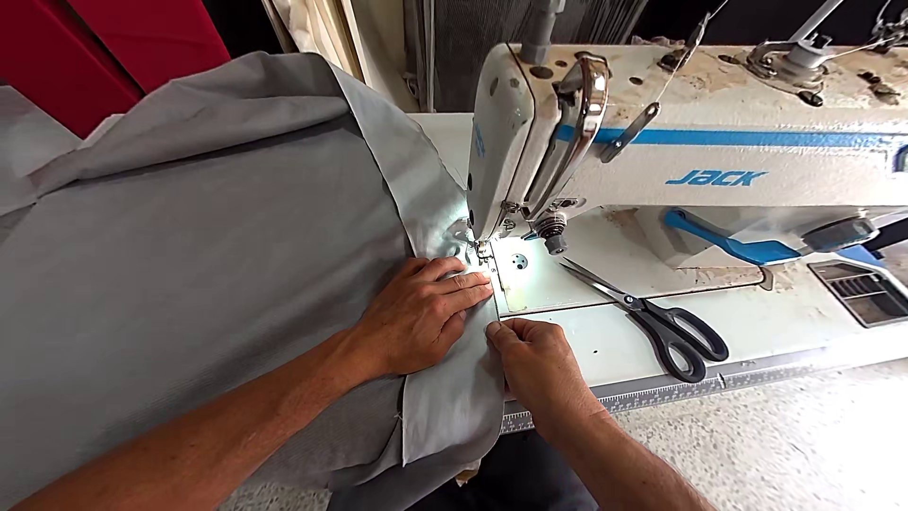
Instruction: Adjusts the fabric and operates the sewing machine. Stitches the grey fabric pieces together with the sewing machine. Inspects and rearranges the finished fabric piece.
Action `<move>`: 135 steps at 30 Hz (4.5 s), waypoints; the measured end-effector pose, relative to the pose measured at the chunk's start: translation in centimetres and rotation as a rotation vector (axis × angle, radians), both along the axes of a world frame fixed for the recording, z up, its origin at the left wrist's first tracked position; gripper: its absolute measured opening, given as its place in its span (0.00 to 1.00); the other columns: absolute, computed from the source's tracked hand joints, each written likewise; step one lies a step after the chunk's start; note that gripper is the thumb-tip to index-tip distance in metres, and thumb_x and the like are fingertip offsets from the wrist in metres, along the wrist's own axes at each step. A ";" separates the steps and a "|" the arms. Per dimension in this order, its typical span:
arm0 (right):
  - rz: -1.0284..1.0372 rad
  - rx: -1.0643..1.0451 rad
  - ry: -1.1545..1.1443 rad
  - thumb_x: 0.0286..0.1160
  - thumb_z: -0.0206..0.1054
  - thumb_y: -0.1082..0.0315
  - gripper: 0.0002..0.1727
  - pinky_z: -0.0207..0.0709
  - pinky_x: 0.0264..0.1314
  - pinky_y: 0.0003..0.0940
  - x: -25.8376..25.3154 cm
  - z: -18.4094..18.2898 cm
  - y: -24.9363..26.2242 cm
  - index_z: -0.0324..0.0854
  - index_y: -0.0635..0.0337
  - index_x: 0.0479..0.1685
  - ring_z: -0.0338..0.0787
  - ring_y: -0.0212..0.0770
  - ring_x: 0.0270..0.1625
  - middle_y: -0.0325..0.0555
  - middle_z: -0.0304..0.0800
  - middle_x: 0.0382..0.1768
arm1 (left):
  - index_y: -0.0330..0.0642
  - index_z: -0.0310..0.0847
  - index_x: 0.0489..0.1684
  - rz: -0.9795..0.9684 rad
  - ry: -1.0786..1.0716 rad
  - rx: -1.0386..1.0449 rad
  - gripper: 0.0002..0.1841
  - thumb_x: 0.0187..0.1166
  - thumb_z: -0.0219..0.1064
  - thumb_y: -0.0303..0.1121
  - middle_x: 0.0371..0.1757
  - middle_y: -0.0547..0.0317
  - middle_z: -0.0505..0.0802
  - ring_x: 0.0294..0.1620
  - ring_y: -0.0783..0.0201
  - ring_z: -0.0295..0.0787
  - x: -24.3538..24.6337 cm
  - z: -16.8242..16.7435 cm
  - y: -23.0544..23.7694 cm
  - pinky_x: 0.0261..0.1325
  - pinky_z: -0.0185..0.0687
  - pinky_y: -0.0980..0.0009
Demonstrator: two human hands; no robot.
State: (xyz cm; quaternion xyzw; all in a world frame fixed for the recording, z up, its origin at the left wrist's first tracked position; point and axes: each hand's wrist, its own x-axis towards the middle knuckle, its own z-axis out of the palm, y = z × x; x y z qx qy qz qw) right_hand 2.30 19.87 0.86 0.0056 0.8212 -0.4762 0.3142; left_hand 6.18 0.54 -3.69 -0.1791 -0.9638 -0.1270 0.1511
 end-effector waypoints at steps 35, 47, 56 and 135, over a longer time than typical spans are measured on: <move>0.038 0.122 0.088 0.86 0.62 0.59 0.21 0.70 0.24 0.38 -3.0 0.4 -2.2 0.85 0.56 0.21 0.79 0.38 0.21 0.43 0.79 0.18 | 0.61 0.88 0.70 0.055 0.051 -0.072 0.26 0.82 0.47 0.39 0.59 0.55 0.88 0.65 0.53 0.81 -1.5 0.6 -0.2 0.64 0.70 0.50; 0.042 0.149 0.100 0.85 0.62 0.59 0.20 0.76 0.29 0.42 -4.1 0.5 -3.0 0.85 0.58 0.23 0.84 0.42 0.25 0.47 0.83 0.22 | 0.64 0.90 0.67 0.047 0.093 -0.039 0.24 0.81 0.49 0.40 0.59 0.57 0.88 0.65 0.54 0.81 -1.9 0.4 -0.8 0.63 0.72 0.51; 0.006 0.141 0.088 0.86 0.63 0.59 0.20 0.73 0.24 0.37 -4.6 0.6 -3.7 0.84 0.58 0.24 0.82 0.39 0.23 0.46 0.82 0.21 | 0.63 0.90 0.66 0.050 0.092 -0.026 0.24 0.80 0.50 0.40 0.57 0.57 0.88 0.64 0.54 0.81 -2.0 0.2 -1.0 0.62 0.72 0.50; -0.059 0.009 0.092 0.81 0.68 0.58 0.15 0.85 0.36 0.40 1.5 -0.9 0.2 0.90 0.56 0.29 0.91 0.39 0.32 0.44 0.90 0.27 | 0.61 0.55 0.95 0.472 -0.344 -0.077 0.36 0.89 0.38 0.64 0.97 0.61 0.56 0.98 0.50 0.42 -4.7 2.4 -13.3 0.93 0.35 0.38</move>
